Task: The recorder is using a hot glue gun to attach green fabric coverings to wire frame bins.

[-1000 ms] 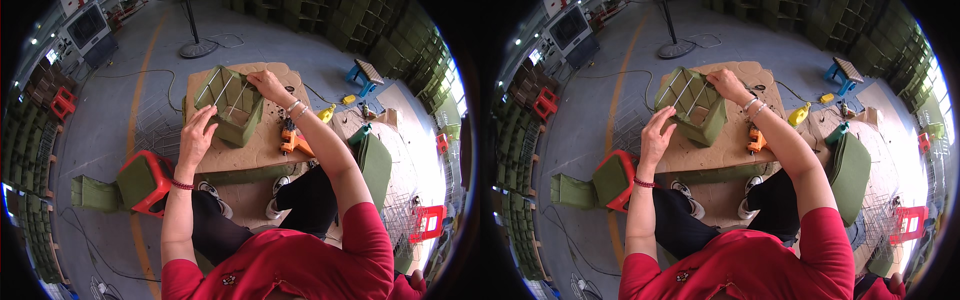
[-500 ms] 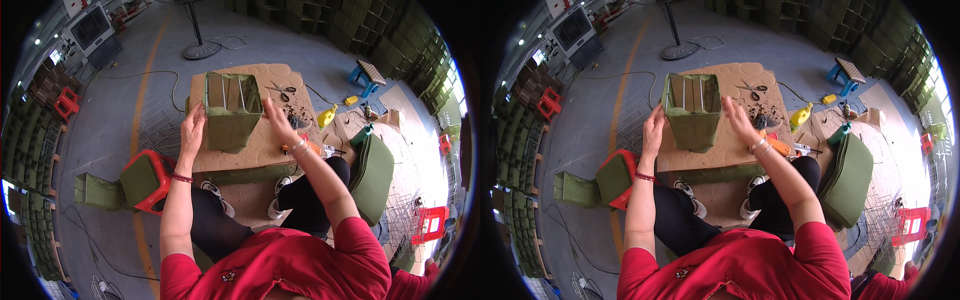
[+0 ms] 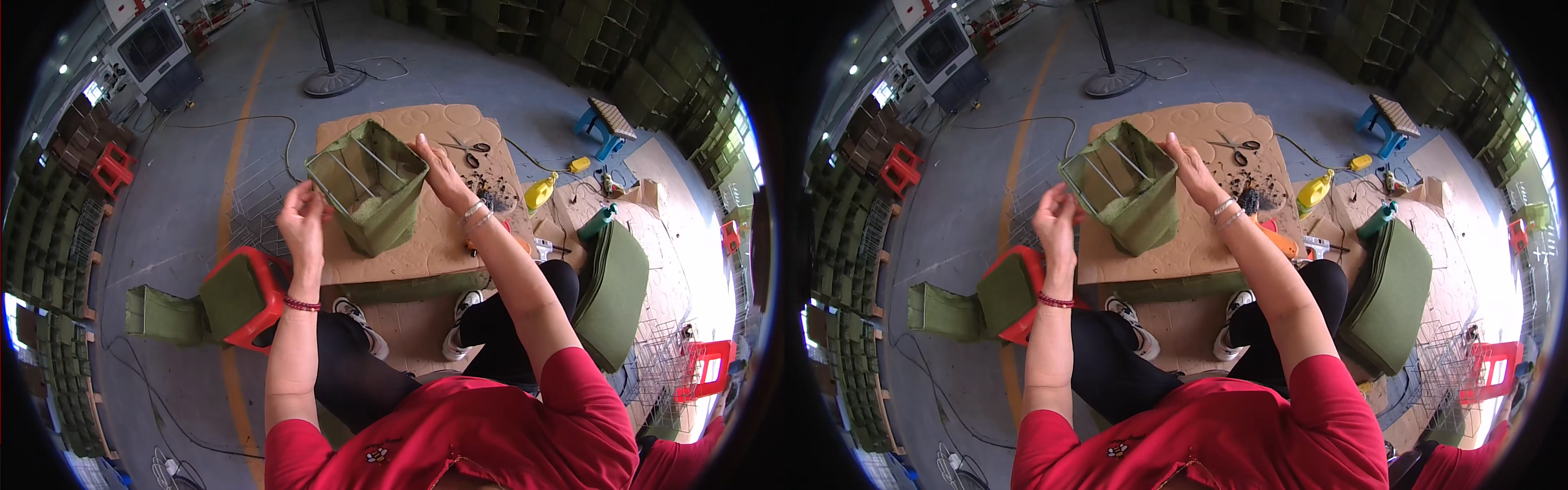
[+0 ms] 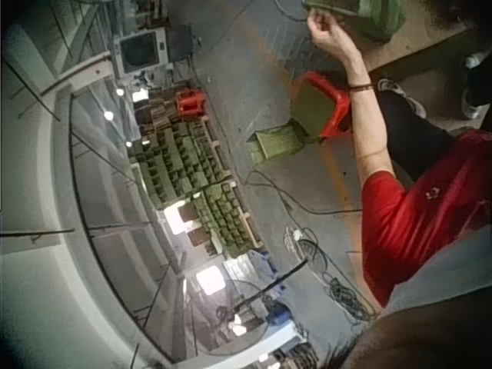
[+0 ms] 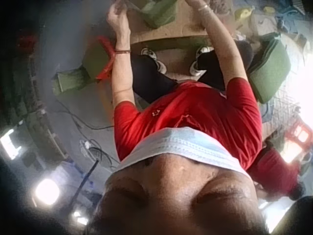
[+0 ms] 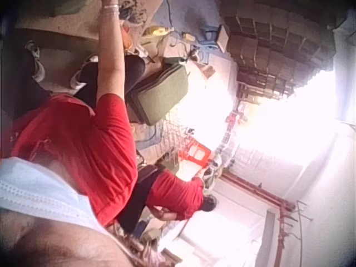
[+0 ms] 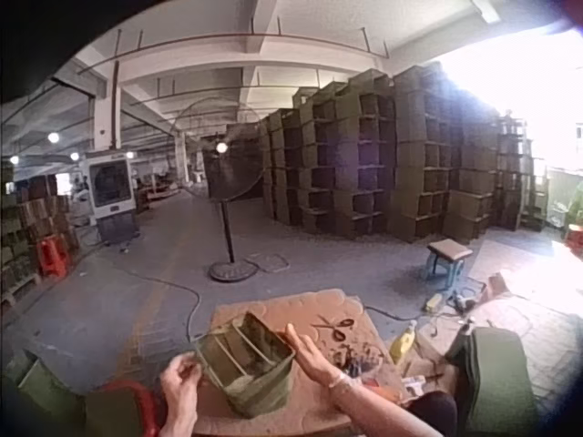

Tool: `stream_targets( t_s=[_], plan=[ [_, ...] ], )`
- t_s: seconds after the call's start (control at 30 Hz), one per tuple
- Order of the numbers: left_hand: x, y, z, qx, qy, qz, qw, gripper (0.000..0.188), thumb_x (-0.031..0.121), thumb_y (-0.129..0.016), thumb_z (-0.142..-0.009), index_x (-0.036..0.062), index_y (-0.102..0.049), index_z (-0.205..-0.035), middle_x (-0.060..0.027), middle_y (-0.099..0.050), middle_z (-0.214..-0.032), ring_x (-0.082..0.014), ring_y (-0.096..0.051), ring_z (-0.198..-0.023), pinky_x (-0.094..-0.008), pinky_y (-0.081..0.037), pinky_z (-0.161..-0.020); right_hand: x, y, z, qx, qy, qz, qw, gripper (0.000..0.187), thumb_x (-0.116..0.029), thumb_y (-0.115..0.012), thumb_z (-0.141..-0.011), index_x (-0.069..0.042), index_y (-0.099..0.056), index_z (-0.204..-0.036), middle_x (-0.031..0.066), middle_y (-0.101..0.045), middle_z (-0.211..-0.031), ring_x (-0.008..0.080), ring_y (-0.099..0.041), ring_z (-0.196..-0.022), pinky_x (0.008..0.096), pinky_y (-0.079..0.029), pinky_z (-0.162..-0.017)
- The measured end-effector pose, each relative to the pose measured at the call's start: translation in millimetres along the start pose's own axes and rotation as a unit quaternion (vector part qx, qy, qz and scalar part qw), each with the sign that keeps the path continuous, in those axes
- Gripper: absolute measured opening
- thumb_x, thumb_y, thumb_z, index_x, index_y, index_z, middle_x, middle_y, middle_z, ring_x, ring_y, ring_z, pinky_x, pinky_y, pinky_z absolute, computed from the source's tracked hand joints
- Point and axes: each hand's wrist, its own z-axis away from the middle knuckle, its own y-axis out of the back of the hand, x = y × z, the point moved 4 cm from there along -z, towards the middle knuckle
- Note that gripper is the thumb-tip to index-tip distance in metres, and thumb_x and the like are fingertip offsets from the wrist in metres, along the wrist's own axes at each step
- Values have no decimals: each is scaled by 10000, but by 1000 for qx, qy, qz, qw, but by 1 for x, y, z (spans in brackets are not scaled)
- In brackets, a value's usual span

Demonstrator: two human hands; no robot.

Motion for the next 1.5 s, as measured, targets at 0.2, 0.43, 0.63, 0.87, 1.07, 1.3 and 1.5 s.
stream_targets(
  t_s=[0.2, 0.43, 0.63, 0.87, 1.07, 1.3, 1.5],
  plan=[
    [12, 13, -45, 22, -100, -41, 994, 520, 384, -552, -1021, 2, -535, -1372, -137, -564, -1338, -205, -512, -1243, -361, -400, -1048, 9, -24, 39, 95, -28, -148, 984, 658, -493, -400, -1062, 91, -563, -1315, 118, -642, -1231, 165, -539, -1159, 301, -382, -1046],
    [2, -11, -46, -96, -45, 17, 994, 631, 484, -504, -1028, -2, -479, -1430, -158, -501, -1442, -228, -425, -1368, -363, -288, -1157, 11, -38, 45, 181, -12, 34, 983, 427, -320, -451, -1032, 8, -608, -1257, 158, -645, -1034, 192, -575, -1006, 289, -399, -1011],
    [21, -24, 2, 1, -46, 56, 997, 489, 312, -611, -1013, 9, -533, -1389, -59, -609, -1238, -119, -533, -1116, -262, -378, -1018, -37, -20, -13, 25, 98, -5, 995, 570, -429, -368, -1073, 23, -513, -1388, 196, -549, -1403, 247, -498, -1295, 335, -340, -1116],
    [5, -17, 1, -35, -22, 15, 999, 701, 550, -492, -1016, -11, -485, -1437, -163, -544, -1396, -211, -478, -1311, -317, -350, -1073, -17, -12, 22, 91, 74, -49, 992, 618, -405, -451, -1052, 19, -382, -1497, 158, -473, -1477, 214, -409, -1382, 309, -294, -1145],
    [27, -21, -9, -69, 20, 105, 992, 646, 512, -480, -1032, -19, -519, -1397, -156, -532, -1424, -193, -497, -1312, -365, -351, -1123, -39, -27, 46, 53, 56, -100, 992, 583, -150, -500, -1004, 15, -308, -1529, 113, -485, -1451, 177, -425, -1337, 292, -312, -1124],
    [31, -24, -12, -115, 15, 14, 993, 646, 427, -570, -1016, -12, -431, -1469, -136, -495, -1447, -198, -448, -1343, -326, -331, -1134, -41, -38, 61, 6, 35, -69, 997, 584, -326, -438, -1076, 3, -302, -1539, 140, -449, -1506, 193, -385, -1400, 313, -290, -1160],
    [26, -22, -12, -117, -10, -49, 992, 644, 421, -517, -1040, -13, -380, -1497, -148, -511, -1427, -202, -474, -1312, -323, -342, -1116, -37, -42, 78, 34, 32, 19, 999, 586, -405, -390, -1080, 30, -414, -1472, 150, -576, -1372, 201, -508, -1293, 323, -375, -1092]
  ],
)
